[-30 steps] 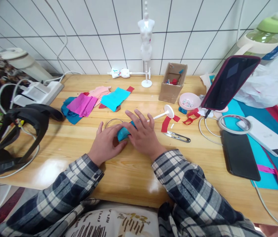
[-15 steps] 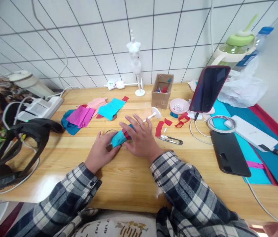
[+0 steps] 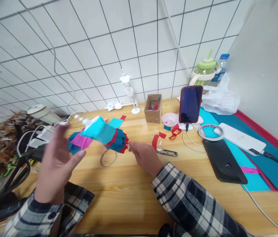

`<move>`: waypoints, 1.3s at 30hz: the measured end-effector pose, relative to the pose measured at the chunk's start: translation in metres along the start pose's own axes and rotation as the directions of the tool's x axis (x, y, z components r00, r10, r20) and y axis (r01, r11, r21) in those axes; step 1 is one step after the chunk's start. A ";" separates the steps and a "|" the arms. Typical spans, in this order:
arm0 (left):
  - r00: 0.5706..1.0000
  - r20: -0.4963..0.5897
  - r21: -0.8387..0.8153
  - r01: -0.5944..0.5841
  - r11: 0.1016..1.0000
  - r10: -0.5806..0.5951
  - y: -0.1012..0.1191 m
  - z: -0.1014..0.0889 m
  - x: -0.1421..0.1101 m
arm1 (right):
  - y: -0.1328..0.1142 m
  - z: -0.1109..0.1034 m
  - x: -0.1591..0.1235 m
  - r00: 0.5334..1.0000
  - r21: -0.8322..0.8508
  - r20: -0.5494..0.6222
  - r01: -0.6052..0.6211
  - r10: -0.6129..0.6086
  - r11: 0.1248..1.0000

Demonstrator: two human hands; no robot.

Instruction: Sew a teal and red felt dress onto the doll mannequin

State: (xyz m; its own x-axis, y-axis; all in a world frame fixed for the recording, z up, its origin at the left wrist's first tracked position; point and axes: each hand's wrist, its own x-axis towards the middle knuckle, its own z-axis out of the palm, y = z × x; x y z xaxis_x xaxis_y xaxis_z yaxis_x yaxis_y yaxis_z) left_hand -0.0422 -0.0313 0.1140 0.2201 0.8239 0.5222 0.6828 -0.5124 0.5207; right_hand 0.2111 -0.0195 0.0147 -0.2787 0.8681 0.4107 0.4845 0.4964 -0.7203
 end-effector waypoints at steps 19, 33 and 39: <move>0.958 0.251 -0.736 0.282 0.615 -0.139 0.017 0.044 0.037 | -0.026 0.035 -0.023 0.978 0.415 0.190 -0.158 0.084 0.896; 0.954 0.229 -0.832 0.294 0.470 -0.192 0.024 0.054 0.033 | -0.025 0.039 -0.023 0.978 0.366 0.199 -0.136 0.065 0.921; 0.910 0.354 -0.876 0.404 0.265 -0.216 0.029 0.041 0.037 | -0.019 0.041 -0.023 0.981 0.385 0.180 -0.144 0.079 0.912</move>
State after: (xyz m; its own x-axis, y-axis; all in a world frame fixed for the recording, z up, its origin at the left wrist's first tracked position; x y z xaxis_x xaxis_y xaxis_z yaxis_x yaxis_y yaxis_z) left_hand 0.0141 -0.0055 0.1205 0.2996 0.9460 0.1234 -0.3399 -0.0150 0.9403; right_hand 0.1744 -0.0485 -0.0041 -0.3844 0.8900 0.2454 0.1623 0.3269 -0.9310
